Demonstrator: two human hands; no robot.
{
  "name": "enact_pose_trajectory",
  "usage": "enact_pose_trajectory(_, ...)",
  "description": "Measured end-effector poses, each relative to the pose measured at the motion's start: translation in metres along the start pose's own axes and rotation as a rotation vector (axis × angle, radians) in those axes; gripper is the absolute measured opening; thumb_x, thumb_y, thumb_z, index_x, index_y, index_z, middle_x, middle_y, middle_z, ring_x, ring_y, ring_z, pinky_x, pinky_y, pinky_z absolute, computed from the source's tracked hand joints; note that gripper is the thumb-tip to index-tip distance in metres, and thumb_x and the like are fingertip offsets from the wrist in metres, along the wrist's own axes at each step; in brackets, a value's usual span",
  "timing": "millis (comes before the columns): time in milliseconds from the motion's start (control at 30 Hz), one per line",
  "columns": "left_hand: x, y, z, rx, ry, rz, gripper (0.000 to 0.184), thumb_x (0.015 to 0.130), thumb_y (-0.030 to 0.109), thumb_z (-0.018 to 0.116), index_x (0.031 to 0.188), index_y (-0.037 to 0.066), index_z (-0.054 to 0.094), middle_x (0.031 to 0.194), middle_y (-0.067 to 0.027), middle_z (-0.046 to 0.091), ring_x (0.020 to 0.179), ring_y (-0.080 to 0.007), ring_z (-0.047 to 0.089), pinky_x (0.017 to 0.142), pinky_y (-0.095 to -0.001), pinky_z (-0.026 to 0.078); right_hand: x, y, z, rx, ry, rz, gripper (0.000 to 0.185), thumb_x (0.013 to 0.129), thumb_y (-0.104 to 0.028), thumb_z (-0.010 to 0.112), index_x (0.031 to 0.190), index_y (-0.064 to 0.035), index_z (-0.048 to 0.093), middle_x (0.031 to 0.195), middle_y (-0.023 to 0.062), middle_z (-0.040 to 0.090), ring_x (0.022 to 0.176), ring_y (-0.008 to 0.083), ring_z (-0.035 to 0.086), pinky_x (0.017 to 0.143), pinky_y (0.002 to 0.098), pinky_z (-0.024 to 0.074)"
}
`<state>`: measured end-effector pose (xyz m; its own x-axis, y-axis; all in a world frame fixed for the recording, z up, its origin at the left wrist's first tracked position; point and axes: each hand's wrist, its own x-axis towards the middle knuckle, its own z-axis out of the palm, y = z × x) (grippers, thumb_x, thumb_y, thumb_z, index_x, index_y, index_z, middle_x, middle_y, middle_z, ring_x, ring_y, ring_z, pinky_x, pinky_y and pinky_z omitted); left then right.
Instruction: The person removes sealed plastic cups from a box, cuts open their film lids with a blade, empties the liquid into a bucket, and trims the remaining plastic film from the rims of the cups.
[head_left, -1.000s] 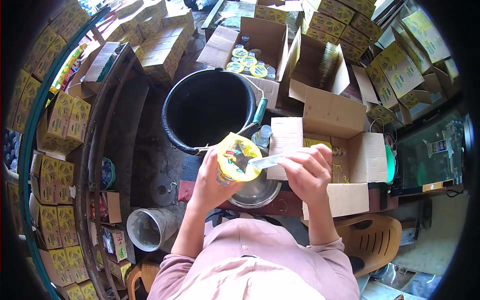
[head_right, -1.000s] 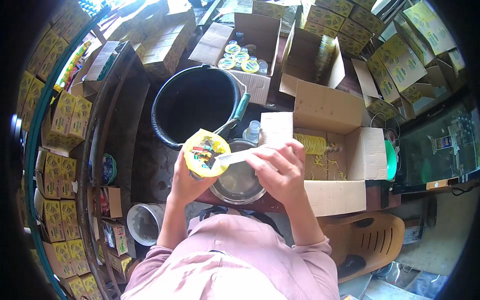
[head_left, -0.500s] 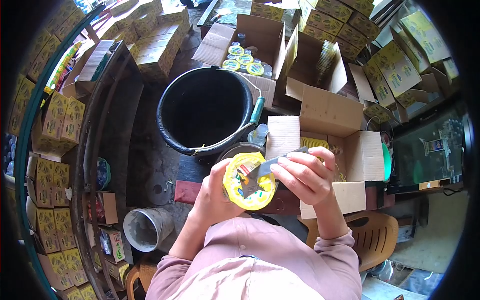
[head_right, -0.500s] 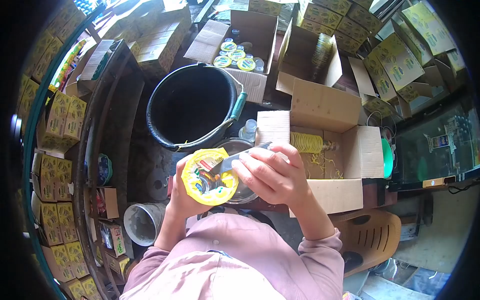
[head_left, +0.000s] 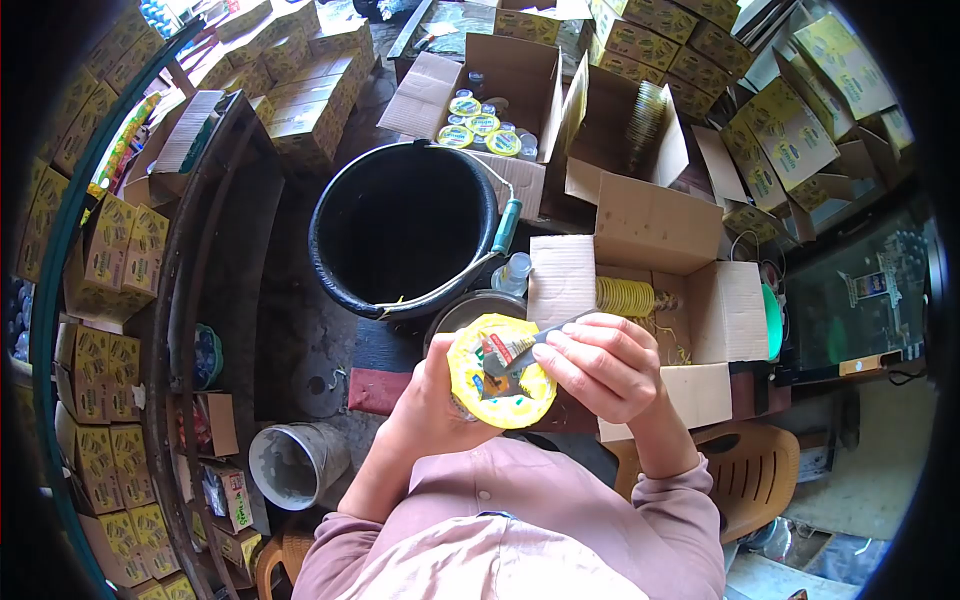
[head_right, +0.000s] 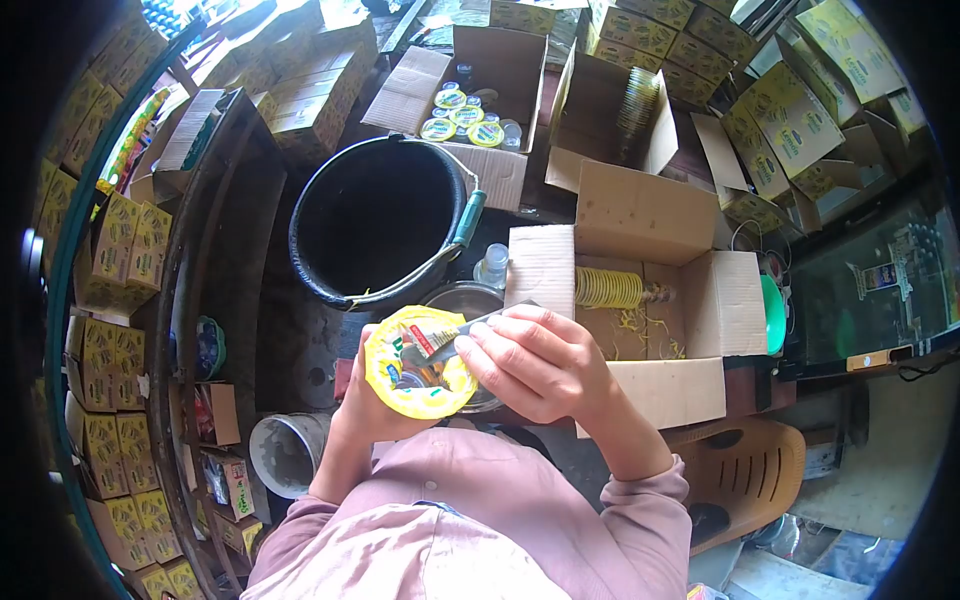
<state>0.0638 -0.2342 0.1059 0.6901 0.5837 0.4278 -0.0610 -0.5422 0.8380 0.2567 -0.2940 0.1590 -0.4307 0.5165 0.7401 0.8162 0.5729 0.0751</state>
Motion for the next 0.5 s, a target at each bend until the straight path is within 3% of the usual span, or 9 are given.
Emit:
enact_pose_trajectory(300,-0.006,-0.017,-0.002,-0.384,-0.239,-0.005,0.093,0.062,0.006,0.072,0.133,-0.004,0.012,0.111,-0.0132,0.051,0.109,-0.0189,0.049,0.095,-0.0316,0.036,-0.005,-0.001,0.004,0.1,0.098,0.043,0.034,0.071,-0.009,0.069,0.102,-0.0019,0.059,0.075,0.0043,0.066,0.071,0.0141,0.064,0.07,0.029,0.0538)
enact_pose_trajectory(433,-0.003,-0.012,-0.004,-0.618,-0.332,-0.122,0.081,0.063,0.007,0.07,0.129,-0.003,0.025,0.114,-0.0116,0.049,0.105,-0.0161,0.049,0.094,-0.0285,0.035,-0.003,-0.001,0.004,0.131,0.104,0.028,0.034,0.07,-0.009,0.069,0.102,-0.0008,0.059,0.074,0.0056,0.065,0.07,0.0148,0.064,0.069,0.0291,0.0536)
enact_pose_trajectory(467,0.0,-0.009,-0.004,-0.702,-0.348,-0.133,0.07,0.063,0.007,0.07,0.124,-0.003,0.036,0.108,-0.0101,0.053,0.1,-0.0145,0.051,0.089,-0.0282,0.039,-0.003,-0.002,0.004,0.138,0.101,0.022,0.034,0.07,-0.009,0.069,0.102,-0.0005,0.059,0.074,0.0059,0.065,0.07,0.0151,0.064,0.069,0.0292,0.0536)
enact_pose_trajectory(500,0.0,-0.019,-0.004,-0.713,-0.449,-0.031,0.067,0.062,0.007,0.071,0.121,-0.002,0.04,0.105,-0.0096,0.054,0.098,-0.0141,0.052,0.087,-0.0279,0.041,-0.003,-0.002,0.003,0.14,0.096,0.019,0.034,0.071,-0.009,0.069,0.102,-0.0004,0.059,0.074,0.0061,0.065,0.07,0.0154,0.064,0.069,0.0292,0.0535)
